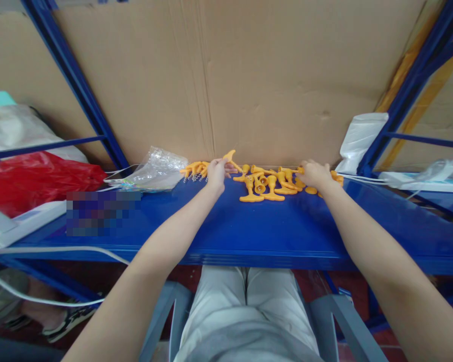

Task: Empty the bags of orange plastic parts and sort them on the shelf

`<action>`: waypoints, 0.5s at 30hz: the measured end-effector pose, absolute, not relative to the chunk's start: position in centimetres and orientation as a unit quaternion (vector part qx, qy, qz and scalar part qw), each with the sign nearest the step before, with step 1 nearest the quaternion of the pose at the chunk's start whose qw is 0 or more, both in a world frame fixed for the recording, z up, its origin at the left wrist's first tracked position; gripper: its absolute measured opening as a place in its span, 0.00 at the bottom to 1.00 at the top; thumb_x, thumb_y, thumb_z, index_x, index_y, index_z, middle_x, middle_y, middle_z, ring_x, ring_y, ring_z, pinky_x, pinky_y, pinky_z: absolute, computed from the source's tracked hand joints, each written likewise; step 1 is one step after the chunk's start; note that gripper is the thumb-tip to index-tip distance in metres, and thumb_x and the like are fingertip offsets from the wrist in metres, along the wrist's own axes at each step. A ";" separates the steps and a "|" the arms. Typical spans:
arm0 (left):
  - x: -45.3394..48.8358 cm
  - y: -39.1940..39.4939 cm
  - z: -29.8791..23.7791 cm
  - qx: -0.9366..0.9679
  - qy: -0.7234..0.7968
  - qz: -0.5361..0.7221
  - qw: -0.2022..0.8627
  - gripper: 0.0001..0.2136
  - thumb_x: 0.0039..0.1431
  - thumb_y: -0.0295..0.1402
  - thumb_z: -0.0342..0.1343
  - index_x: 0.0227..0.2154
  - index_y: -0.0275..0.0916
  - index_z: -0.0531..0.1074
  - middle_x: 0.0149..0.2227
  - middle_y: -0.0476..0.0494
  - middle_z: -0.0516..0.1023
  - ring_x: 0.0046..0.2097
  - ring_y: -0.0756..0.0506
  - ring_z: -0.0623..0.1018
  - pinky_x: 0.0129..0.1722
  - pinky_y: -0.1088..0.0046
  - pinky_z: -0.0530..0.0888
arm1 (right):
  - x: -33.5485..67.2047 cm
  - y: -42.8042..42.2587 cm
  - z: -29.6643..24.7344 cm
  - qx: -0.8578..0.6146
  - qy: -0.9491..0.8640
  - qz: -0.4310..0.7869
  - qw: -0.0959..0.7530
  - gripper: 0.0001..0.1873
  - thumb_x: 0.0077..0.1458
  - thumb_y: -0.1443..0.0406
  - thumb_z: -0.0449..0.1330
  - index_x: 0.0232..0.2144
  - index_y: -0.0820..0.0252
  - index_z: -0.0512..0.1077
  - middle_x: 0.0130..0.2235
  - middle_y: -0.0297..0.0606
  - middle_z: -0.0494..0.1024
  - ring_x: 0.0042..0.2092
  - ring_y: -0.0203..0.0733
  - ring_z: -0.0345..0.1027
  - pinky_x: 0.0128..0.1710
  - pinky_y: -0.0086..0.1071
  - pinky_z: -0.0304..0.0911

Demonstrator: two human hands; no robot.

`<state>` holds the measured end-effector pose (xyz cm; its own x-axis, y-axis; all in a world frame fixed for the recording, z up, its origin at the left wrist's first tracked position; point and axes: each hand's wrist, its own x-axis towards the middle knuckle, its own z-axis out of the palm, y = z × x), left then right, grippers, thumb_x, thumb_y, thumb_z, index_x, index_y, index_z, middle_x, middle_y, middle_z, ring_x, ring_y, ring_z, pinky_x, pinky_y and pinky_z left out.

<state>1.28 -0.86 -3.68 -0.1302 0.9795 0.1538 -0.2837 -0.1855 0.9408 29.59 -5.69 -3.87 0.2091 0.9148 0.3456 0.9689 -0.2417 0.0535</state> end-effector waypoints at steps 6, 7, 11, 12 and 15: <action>-1.2 2.1 -2.7 0.352 0.400 0.690 0.490 0.02 0.59 0.29 0.55 0.32 0.38 0.70 0.20 0.52 0.69 0.25 0.50 0.76 0.22 0.78 0.64 | 28.2 -6.2 -3.4 -0.750 -0.630 -0.173 0.104 0.21 0.63 0.63 0.51 0.55 0.61 0.72 0.57 0.54 0.75 0.57 0.58 0.70 0.56 0.52 0.59; -1.6 2.7 -2.6 0.347 0.408 0.694 0.481 0.01 0.58 0.28 0.55 0.31 0.38 0.71 0.20 0.51 0.69 0.25 0.50 0.76 0.23 0.78 0.66 | 28.0 -6.2 -3.4 -0.747 -0.633 -0.174 0.104 0.21 0.63 0.63 0.51 0.55 0.61 0.72 0.57 0.54 0.75 0.56 0.57 0.70 0.56 0.52 0.59; -2.6 5.3 -1.7 0.369 0.458 0.668 0.456 0.04 0.54 0.23 0.56 0.29 0.38 0.72 0.20 0.51 0.68 0.24 0.51 0.71 0.24 0.76 0.67 | 27.6 -6.5 -3.3 -0.746 -0.635 -0.174 0.101 0.20 0.63 0.63 0.50 0.52 0.60 0.74 0.57 0.52 0.76 0.56 0.57 0.71 0.56 0.51 0.59; -2.8 6.0 -1.4 0.380 0.474 0.652 0.454 0.05 0.53 0.22 0.56 0.28 0.37 0.72 0.19 0.51 0.67 0.23 0.52 0.69 0.24 0.76 0.66 | 27.5 -6.6 -3.3 -0.747 -0.634 -0.173 0.099 0.20 0.63 0.63 0.49 0.52 0.60 0.74 0.57 0.52 0.75 0.56 0.57 0.71 0.56 0.51 0.59; -3.2 8.2 -0.5 0.405 0.516 0.600 0.459 0.05 0.53 0.21 0.58 0.27 0.37 0.71 0.17 0.53 0.63 0.20 0.53 0.64 0.20 0.78 0.62 | 27.1 -6.8 -3.2 -0.746 -0.638 -0.167 0.092 0.21 0.63 0.64 0.49 0.53 0.62 0.73 0.58 0.54 0.75 0.57 0.58 0.70 0.57 0.52 0.59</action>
<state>-3.17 8.19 -0.50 -0.2518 0.9677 0.0118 -0.1325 -0.0466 0.9901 27.12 -6.84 -3.21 0.1294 0.9214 0.3664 0.9829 -0.1679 0.0753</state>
